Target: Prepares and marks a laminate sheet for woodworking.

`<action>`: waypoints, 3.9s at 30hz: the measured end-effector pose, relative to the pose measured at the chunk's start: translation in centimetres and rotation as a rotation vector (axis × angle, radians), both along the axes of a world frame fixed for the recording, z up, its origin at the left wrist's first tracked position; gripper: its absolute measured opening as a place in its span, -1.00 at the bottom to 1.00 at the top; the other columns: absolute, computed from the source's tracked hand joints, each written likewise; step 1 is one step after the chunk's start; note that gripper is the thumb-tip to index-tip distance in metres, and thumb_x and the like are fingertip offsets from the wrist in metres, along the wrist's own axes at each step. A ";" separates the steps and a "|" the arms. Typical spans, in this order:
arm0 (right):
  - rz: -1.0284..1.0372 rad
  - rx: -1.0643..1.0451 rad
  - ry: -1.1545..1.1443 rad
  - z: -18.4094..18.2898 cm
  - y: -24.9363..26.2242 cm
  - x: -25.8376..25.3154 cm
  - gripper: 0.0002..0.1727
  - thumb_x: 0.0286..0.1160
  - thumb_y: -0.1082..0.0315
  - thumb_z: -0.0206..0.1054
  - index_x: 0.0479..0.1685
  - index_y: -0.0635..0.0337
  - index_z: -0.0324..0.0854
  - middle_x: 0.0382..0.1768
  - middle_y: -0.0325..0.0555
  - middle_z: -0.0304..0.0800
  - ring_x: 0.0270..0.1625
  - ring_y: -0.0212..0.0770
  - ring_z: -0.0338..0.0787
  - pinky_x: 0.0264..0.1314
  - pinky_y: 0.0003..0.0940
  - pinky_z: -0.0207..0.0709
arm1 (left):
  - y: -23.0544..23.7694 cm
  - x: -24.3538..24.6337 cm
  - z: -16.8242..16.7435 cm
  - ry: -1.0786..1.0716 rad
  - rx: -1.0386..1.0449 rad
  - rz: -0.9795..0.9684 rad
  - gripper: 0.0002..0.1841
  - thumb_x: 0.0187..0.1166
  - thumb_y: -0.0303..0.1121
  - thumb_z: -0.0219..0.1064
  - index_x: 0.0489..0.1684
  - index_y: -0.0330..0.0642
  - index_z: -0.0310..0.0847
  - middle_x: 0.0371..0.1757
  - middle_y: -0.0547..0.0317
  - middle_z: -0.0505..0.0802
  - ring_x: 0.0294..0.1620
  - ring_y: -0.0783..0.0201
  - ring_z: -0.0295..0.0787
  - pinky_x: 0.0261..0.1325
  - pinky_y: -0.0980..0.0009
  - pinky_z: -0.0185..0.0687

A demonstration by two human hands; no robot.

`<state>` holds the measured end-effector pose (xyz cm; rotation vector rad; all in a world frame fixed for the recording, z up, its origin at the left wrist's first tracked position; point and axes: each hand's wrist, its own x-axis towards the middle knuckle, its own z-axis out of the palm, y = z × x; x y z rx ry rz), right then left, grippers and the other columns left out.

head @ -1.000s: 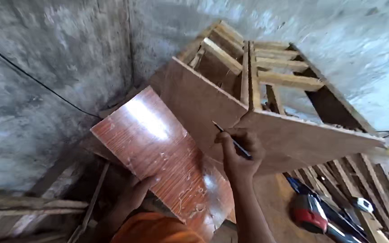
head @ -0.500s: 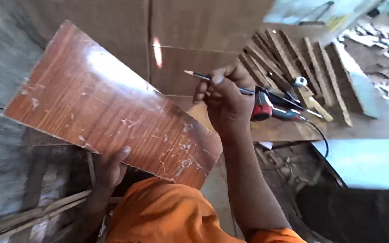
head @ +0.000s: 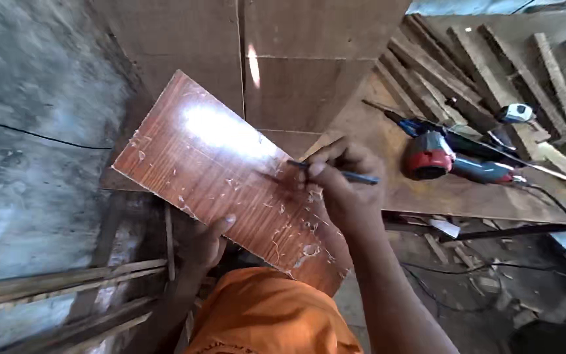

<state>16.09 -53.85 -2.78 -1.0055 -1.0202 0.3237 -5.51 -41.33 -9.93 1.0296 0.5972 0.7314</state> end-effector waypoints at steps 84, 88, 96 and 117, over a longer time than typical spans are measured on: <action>-0.335 -0.224 -0.547 3.7 17.3 -4.0 -0.93 0.52 0.31 0.38 -0.17 0.07 0.71 -0.35 -0.34 0.80 -0.43 -0.43 0.75 -0.42 -0.43 0.75 | 13.5 -5.8 -0.7 -0.149 -0.016 0.158 -0.54 0.49 -0.42 0.47 0.33 -0.39 0.52 0.09 -0.10 0.89 0.10 0.06 0.90 0.25 0.03 0.83; -0.494 -0.091 -0.737 6.3 22.9 -1.6 -0.88 0.53 0.40 0.37 -0.12 0.29 0.70 -0.34 -0.15 0.76 -0.44 -0.41 0.69 -0.42 -0.48 0.65 | 15.2 -6.4 -0.9 -0.135 -0.046 0.198 -0.47 0.47 -0.43 0.44 0.42 -0.36 0.43 0.14 -0.10 0.87 0.13 0.05 0.89 0.23 0.01 0.84; -0.758 -0.322 -0.825 6.9 25.6 0.7 -0.87 0.53 0.36 0.31 -0.16 0.25 0.65 -0.38 -0.05 0.73 -0.48 -0.16 0.70 -0.48 -0.16 0.60 | 18.3 -6.8 -0.2 -0.151 0.016 0.152 -0.47 0.40 -0.39 0.52 0.36 -0.33 0.50 0.08 -0.03 0.89 0.07 0.09 0.91 0.18 0.06 0.87; -1.045 -0.450 -0.190 -6.4 -10.2 -0.1 -0.82 0.63 0.27 0.32 -0.09 0.21 0.71 -0.28 -0.18 0.83 -0.33 -0.24 0.84 -0.31 -0.27 0.83 | 7.1 0.9 -0.3 -0.038 -0.081 -0.233 -0.47 0.44 -0.55 0.40 0.41 -0.34 0.36 0.04 -0.02 0.90 0.02 0.09 0.92 0.13 0.03 0.88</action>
